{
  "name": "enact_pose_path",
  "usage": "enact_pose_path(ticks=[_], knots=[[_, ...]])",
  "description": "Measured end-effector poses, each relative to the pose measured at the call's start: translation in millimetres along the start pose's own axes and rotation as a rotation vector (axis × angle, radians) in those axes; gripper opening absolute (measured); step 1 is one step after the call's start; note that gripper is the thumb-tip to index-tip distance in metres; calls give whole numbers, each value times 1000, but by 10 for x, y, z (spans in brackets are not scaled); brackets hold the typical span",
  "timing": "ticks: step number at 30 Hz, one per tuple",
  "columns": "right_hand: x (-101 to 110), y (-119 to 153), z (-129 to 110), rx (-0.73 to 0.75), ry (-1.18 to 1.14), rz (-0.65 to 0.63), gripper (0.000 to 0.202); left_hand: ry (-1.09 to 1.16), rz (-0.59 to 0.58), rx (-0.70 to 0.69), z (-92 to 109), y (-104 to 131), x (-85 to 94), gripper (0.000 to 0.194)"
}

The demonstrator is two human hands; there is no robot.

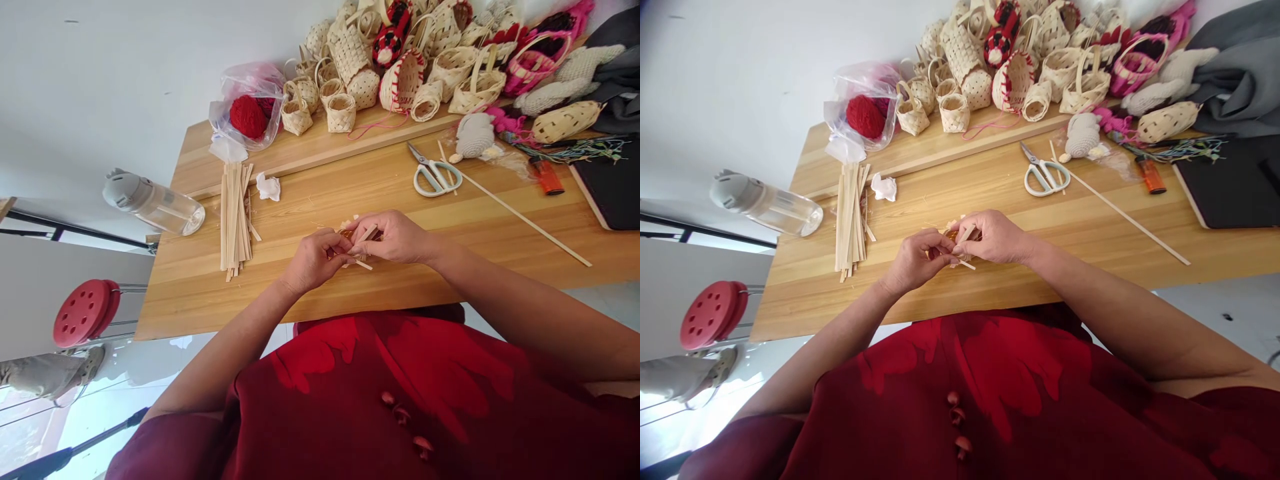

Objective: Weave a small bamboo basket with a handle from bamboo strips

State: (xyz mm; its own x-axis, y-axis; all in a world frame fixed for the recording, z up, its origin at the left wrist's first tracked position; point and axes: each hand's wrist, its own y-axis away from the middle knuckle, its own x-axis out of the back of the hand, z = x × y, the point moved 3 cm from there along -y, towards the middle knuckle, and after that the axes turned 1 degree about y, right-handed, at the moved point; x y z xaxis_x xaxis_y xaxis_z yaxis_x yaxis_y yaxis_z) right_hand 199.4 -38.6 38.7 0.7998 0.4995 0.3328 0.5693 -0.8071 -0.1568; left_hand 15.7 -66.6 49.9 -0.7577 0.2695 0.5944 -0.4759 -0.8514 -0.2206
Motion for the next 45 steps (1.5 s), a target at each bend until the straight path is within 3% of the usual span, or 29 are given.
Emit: enact_pose_path(ticks=[4, 11, 14, 20, 31, 38, 45], knots=[[17, 6, -17, 36, 39, -13, 14, -30, 21, 9, 31, 5, -51, 12], [77, -4, -54, 420, 238, -137, 16, -9, 67, -46, -67, 53, -63, 20], [108, 8, -68, 479, 332, -127, 23, 16, 74, -55, -160, 89, -58, 17], [109, 30, -113, 404, 381, -31, 15, 54, 150, -44, -246, 156, -79, 16], [87, 130, -104, 377, 286, 29, 17, -65, 288, 71, -261, 185, -230, 10], [60, 215, -36, 338, 368, 118, 17, -86, 195, 64, -148, 94, -168, 13], [31, 302, -47, 337, 454, 197, 29, -227, 165, 121, 10, -79, -145, 21]])
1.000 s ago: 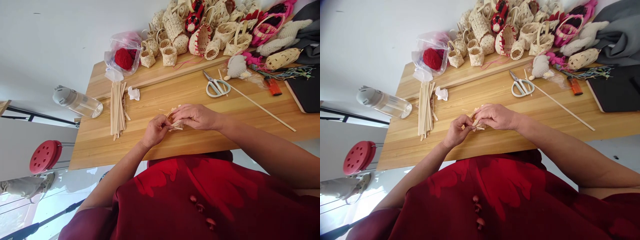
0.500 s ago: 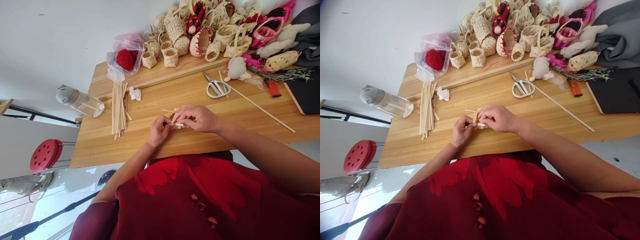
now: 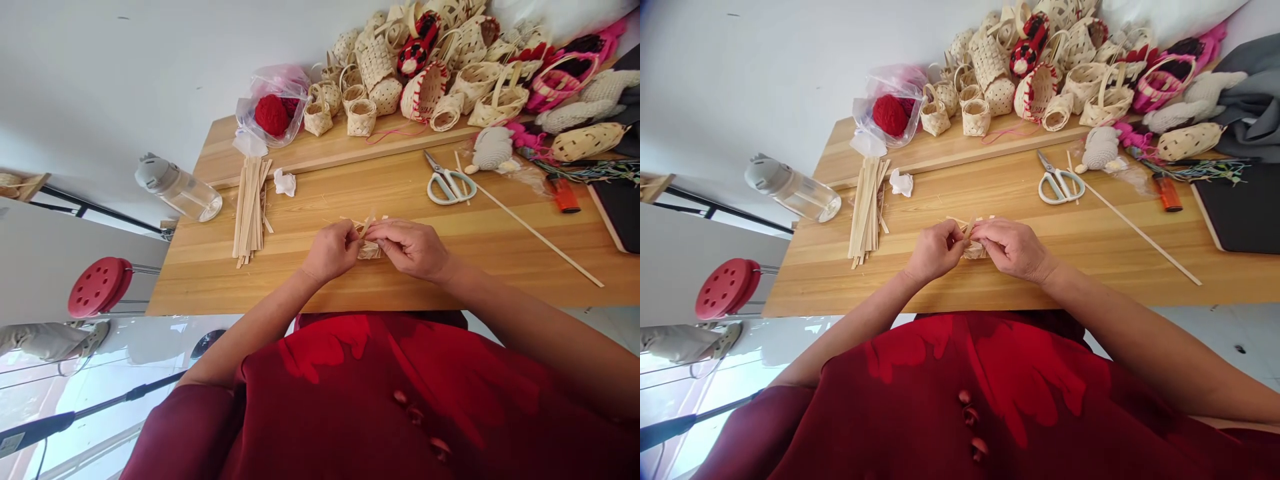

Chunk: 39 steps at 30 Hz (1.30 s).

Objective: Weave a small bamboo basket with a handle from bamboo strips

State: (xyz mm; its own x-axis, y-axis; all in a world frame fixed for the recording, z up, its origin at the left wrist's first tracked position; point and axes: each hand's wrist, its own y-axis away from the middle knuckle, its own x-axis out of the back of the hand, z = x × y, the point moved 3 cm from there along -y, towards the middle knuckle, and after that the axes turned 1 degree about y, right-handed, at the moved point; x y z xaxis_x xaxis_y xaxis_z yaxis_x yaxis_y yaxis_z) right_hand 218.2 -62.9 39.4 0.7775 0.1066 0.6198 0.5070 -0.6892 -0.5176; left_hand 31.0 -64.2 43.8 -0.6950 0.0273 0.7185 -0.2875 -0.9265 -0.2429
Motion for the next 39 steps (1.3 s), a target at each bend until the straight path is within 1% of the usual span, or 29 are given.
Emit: enact_pose_path(ticks=[4, 8, 12, 16, 19, 22, 24, 27, 28, 31, 33, 35, 39], knots=[[19, 31, 2, -50, 29, -11, 43, -76, -52, 54, 85, -93, -15, 16], [2, 39, -16, 0, 47, -17, 46, -166, -118, 128, 132, -187, -13, 12], [-36, 85, -22, 48, 41, 4, 48, -260, -160, 150, 185, -218, -4, 11], [-77, 113, -23, 107, 62, -21, 47, -327, -206, 115, 249, -203, -17, 5], [-93, 81, -26, 164, 132, -38, 42, -398, -258, 90, 282, -230, -20, 9], [-103, 42, -11, 174, 152, -51, 38, -449, -347, 52, 272, -284, 16, 13], [-110, 34, 4, 171, 146, -49, 38, -411, -423, -6, 238, -302, 66, 17], [-119, 39, 22, 181, 113, -22, 37, -251, -540, -113, 162, -270, 148, 25], [-121, 40, 27, 176, 96, -9, 36, -207, -545, -115, 131, -253, 177, 28], [-118, 31, 37, 144, 45, 20, 34, -80, -484, -43, 54, -213, 236, 34], [-111, 19, 33, 127, 18, 18, 34, 14, -449, 23, 36, -201, 247, 34], [-97, 6, 22, 122, -4, 21, 32, 67, -429, 59, 44, -205, 244, 32], [-72, -30, 14, 105, -35, 18, 23, 22, -407, 14, 87, -244, 212, 30]])
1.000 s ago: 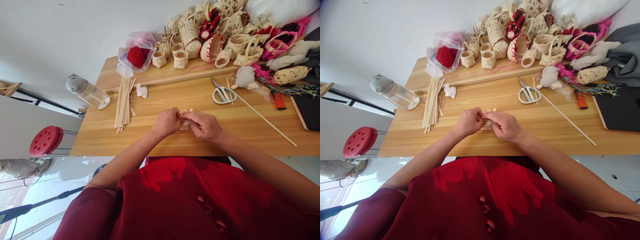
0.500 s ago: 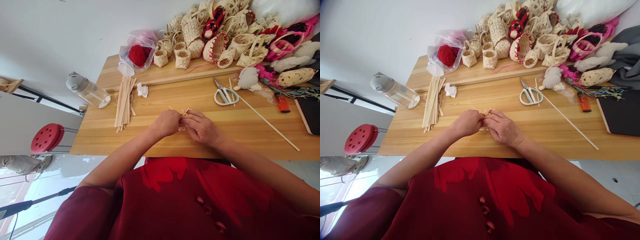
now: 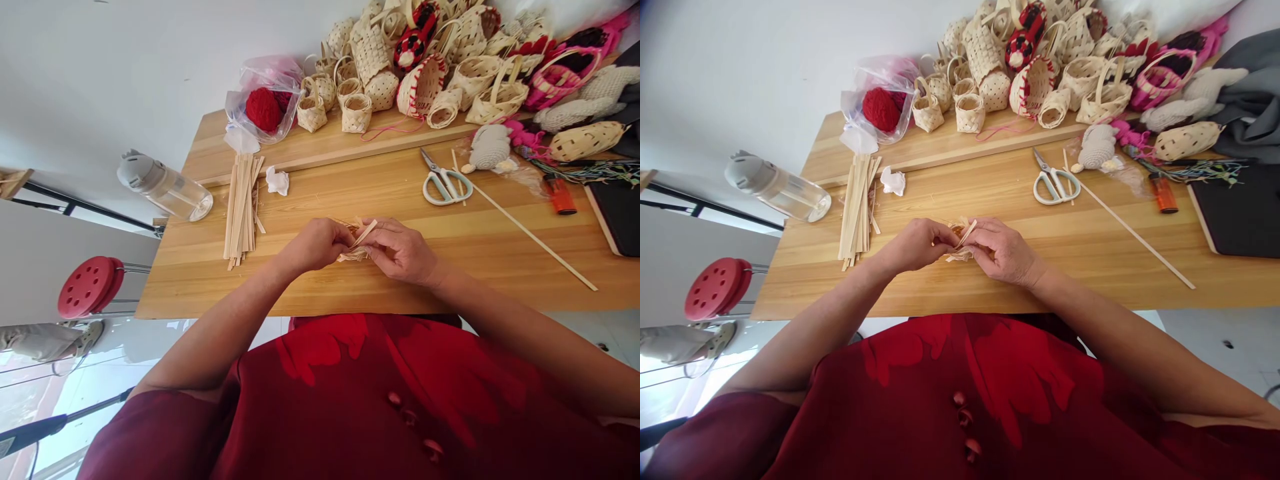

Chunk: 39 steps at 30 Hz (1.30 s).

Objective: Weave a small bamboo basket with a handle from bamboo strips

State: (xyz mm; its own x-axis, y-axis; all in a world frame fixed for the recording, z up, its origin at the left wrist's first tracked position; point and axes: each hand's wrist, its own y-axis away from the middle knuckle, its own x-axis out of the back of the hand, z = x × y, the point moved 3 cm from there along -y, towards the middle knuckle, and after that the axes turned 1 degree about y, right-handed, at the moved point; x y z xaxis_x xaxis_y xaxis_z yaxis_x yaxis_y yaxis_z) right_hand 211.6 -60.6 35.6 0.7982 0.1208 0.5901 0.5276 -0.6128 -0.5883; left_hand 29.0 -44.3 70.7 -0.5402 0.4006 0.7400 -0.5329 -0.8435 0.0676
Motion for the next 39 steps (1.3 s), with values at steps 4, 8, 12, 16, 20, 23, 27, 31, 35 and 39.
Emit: enact_pose_path(ticks=[4, 8, 12, 16, 20, 23, 27, 31, 35, 39], knots=[[2, -44, 11, -6, 5, -43, 17, -73, 22, 0, -12, -13, -19, 26], [17, -53, 7, -43, -32, -23, 16, 126, 44, 71, -78, 66, -28, 22], [24, -20, 6, -79, -30, -2, 16, 227, 108, 91, -121, 157, -51, 18], [30, 11, 45, -145, -28, 20, 10, 192, 96, 60, -103, 180, -82, 26], [29, 27, 63, -224, -97, 27, 11, 46, 145, 20, -69, 201, -94, 25], [48, 19, 81, -323, -158, 22, 13, 16, 230, -36, -69, 242, -125, 25], [92, -22, 137, -354, -176, -47, 9, 75, 281, -101, -109, 302, -193, 24], [118, -55, 155, -217, -99, -74, 10, 165, 270, -116, -151, 331, -221, 14], [101, -64, 92, -109, -36, -87, 14, 144, 247, -142, -135, 328, -199, 3], [81, -82, 70, -240, -101, -65, 8, 117, 230, -125, -117, 330, -188, 4]])
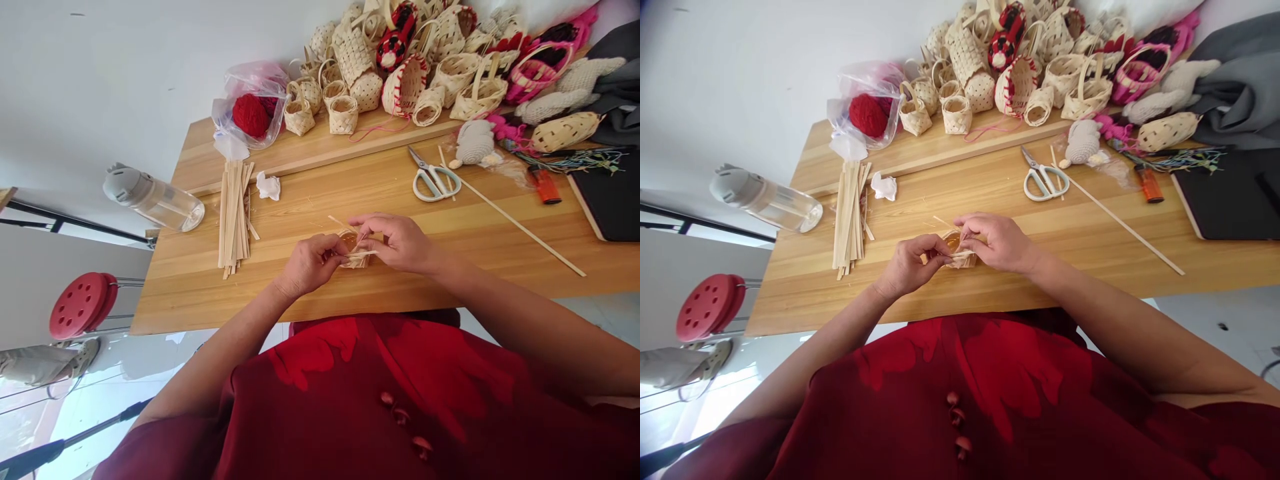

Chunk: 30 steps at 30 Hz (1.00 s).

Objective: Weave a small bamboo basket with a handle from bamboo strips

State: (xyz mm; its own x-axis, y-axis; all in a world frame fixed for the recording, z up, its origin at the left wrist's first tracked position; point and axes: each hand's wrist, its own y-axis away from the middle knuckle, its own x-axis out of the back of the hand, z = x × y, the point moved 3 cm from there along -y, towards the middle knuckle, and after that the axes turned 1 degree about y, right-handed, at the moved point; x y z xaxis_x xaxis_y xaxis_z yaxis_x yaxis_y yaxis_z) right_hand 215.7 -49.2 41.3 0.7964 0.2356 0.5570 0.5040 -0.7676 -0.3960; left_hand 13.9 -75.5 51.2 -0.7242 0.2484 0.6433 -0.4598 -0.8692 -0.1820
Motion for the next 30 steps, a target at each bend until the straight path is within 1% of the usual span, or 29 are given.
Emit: enact_pose_path(ticks=[2, 4, 5, 9, 10, 12, 13, 15, 18, 21, 24, 27, 30], knots=[[-8, -9, 6, -69, -31, 20, 6, -4, 10, 5, -4, 19, -11, 6], [-13, -13, -4, -59, -11, 34, 5, 10, 10, 9, -14, 46, -33, 7], [-12, -13, -21, -16, 24, 42, 4, 18, 9, 12, -19, 59, -45, 8], [1, 24, -137, 258, 242, 78, 9, -38, 40, -14, -12, 81, -52, 12], [-1, 39, -161, 304, 286, 73, 10, -65, 44, -33, -1, 78, -47, 14], [-13, 66, -182, 340, 319, 35, 11, -104, 34, -82, 24, 68, -37, 17], [-24, 75, -177, 331, 307, 2, 11, -117, 22, -112, 37, 63, -34, 18], [-44, 83, -142, 265, 251, -56, 11, -136, -1, -164, 55, 57, -32, 18], [-60, 60, -66, 124, 172, -74, 9, -137, -21, -184, 54, 63, -38, 16], [-61, 10, -31, 39, 120, -62, 8, -99, -14, -157, 39, 83, -53, 15], [-46, -29, -43, -25, 16, -66, 6, -67, 16, -99, 31, 105, -73, 16], [-34, -15, -92, -35, -47, -95, 3, -60, 47, -47, 38, 120, -90, 17], [-29, 36, -133, -51, -111, -102, 10, -50, 59, -26, 49, 125, -98, 15]])
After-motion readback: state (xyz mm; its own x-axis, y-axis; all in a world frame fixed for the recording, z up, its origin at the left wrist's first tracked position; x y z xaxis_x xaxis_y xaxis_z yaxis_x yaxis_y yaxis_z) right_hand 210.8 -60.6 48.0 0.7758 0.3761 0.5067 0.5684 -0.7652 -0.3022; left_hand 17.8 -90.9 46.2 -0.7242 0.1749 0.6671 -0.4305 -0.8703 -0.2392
